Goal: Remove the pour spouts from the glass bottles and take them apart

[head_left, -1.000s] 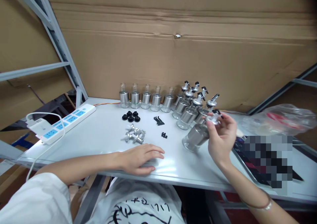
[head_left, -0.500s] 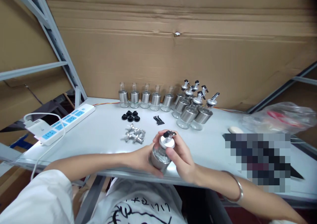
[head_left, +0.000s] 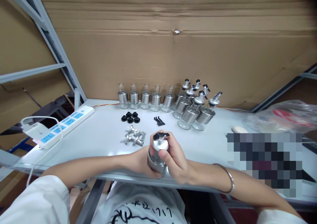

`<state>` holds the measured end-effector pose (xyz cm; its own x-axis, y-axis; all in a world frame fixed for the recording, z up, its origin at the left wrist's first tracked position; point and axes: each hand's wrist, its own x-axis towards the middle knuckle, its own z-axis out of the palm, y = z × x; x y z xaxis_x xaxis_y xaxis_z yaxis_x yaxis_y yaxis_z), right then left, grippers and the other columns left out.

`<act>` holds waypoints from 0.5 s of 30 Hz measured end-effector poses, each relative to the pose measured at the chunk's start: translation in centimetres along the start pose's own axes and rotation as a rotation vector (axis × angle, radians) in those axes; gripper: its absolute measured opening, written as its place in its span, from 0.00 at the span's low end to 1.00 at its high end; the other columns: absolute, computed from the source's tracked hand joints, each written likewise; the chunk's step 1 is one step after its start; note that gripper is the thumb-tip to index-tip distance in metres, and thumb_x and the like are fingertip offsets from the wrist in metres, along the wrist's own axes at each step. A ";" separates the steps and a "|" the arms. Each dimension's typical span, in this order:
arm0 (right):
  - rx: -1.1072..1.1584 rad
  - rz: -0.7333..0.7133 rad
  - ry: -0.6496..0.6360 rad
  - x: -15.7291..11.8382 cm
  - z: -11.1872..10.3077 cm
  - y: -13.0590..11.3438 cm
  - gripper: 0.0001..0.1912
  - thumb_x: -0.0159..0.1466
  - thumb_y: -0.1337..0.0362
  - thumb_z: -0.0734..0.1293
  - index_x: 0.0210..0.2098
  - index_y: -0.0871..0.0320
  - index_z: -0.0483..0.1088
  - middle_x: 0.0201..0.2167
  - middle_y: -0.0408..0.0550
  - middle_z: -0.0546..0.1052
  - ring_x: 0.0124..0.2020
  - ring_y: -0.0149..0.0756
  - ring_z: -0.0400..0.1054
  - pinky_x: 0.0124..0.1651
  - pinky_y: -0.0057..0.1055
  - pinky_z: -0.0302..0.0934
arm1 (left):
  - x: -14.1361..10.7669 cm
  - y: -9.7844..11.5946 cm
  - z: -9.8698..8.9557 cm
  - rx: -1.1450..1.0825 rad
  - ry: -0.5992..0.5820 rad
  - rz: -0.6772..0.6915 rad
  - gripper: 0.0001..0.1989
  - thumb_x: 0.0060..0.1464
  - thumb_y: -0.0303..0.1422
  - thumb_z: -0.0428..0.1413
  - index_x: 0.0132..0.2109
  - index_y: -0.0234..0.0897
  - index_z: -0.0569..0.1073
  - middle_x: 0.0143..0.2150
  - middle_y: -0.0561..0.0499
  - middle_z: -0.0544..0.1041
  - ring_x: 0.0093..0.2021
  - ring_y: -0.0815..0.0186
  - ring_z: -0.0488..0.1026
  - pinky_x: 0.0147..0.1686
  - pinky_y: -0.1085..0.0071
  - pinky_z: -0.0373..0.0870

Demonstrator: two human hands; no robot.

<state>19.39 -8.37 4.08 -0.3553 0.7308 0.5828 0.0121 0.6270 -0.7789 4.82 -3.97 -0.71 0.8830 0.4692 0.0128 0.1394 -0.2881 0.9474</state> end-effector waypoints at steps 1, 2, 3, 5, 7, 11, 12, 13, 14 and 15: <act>0.011 0.022 0.015 -0.1 0.0 0.2 0.14 0.68 0.51 0.55 0.42 0.54 0.58 0.30 0.46 0.67 0.28 0.32 0.61 0.30 0.33 0.60 | 0.0 0.1 0.0 -0.014 0.000 -0.015 0.11 0.38 0.29 0.58 0.30 0.37 0.62 0.27 0.56 0.65 0.28 0.70 0.64 0.25 0.73 0.64; 0.027 0.047 0.031 -0.2 0.0 0.3 0.14 0.68 0.50 0.55 0.42 0.54 0.57 0.30 0.45 0.67 0.27 0.32 0.62 0.30 0.32 0.60 | -0.1 0.2 0.1 -0.033 0.010 -0.026 0.12 0.38 0.30 0.59 0.29 0.37 0.62 0.26 0.56 0.64 0.28 0.70 0.64 0.25 0.73 0.63; 0.044 0.068 0.045 -0.3 0.0 0.4 0.15 0.68 0.49 0.55 0.42 0.54 0.57 0.29 0.45 0.68 0.27 0.32 0.62 0.30 0.32 0.60 | -0.1 0.3 0.1 -0.051 0.021 -0.034 0.12 0.38 0.30 0.59 0.30 0.37 0.62 0.26 0.56 0.64 0.27 0.71 0.63 0.24 0.74 0.62; 0.079 0.096 0.057 -0.4 0.0 0.5 0.17 0.67 0.47 0.55 0.41 0.54 0.56 0.28 0.44 0.68 0.26 0.31 0.62 0.29 0.32 0.60 | -0.2 0.5 0.1 -0.063 0.027 -0.041 0.13 0.39 0.30 0.59 0.30 0.37 0.61 0.26 0.56 0.63 0.27 0.71 0.63 0.23 0.74 0.61; 0.120 0.118 0.063 -0.3 0.0 0.4 0.18 0.67 0.46 0.56 0.40 0.54 0.56 0.28 0.43 0.68 0.26 0.31 0.62 0.29 0.31 0.60 | -0.2 0.6 0.1 -0.055 0.024 -0.034 0.13 0.40 0.30 0.59 0.31 0.37 0.61 0.25 0.57 0.63 0.26 0.71 0.63 0.23 0.74 0.61; 0.244 0.178 0.061 0.0 -0.1 -0.2 0.18 0.67 0.46 0.57 0.40 0.54 0.58 0.27 0.42 0.67 0.27 0.30 0.62 0.30 0.30 0.59 | -0.3 0.7 0.0 -0.018 0.031 -0.016 0.13 0.42 0.31 0.59 0.35 0.36 0.64 0.29 0.55 0.66 0.30 0.69 0.67 0.27 0.73 0.65; 0.272 0.200 0.055 0.1 -0.1 -0.4 0.18 0.66 0.46 0.58 0.40 0.55 0.59 0.27 0.42 0.67 0.27 0.30 0.62 0.30 0.30 0.59 | -0.3 0.7 0.0 -0.012 0.025 -0.016 0.13 0.42 0.31 0.59 0.35 0.36 0.64 0.29 0.55 0.66 0.30 0.68 0.67 0.28 0.73 0.66; 0.298 0.222 0.048 0.3 -0.2 -0.6 0.19 0.66 0.45 0.58 0.41 0.55 0.61 0.27 0.42 0.67 0.27 0.30 0.62 0.30 0.30 0.58 | -0.3 0.7 -0.1 -0.006 0.014 -0.016 0.13 0.42 0.32 0.59 0.35 0.36 0.64 0.29 0.55 0.65 0.30 0.69 0.67 0.27 0.73 0.66; 0.322 0.245 0.045 0.4 -0.3 -0.7 0.20 0.65 0.45 0.59 0.42 0.56 0.62 0.26 0.42 0.67 0.27 0.30 0.62 0.30 0.30 0.58 | -0.3 0.8 -0.2 0.004 -0.003 -0.016 0.12 0.43 0.33 0.59 0.34 0.36 0.64 0.28 0.56 0.65 0.29 0.69 0.67 0.26 0.74 0.65; 0.344 0.266 0.043 0.6 -0.3 -0.7 0.20 0.65 0.45 0.59 0.42 0.56 0.63 0.26 0.42 0.67 0.27 0.30 0.62 0.30 0.30 0.58 | -0.3 0.8 -0.3 0.039 -0.018 -0.013 0.12 0.43 0.33 0.59 0.34 0.36 0.64 0.27 0.56 0.64 0.28 0.69 0.66 0.26 0.74 0.65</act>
<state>19.49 -8.32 5.08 -0.3422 0.8699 0.3551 -0.2173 0.2944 -0.9307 4.54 -4.10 0.15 0.8889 0.4581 -0.0054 0.1678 -0.3145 0.9343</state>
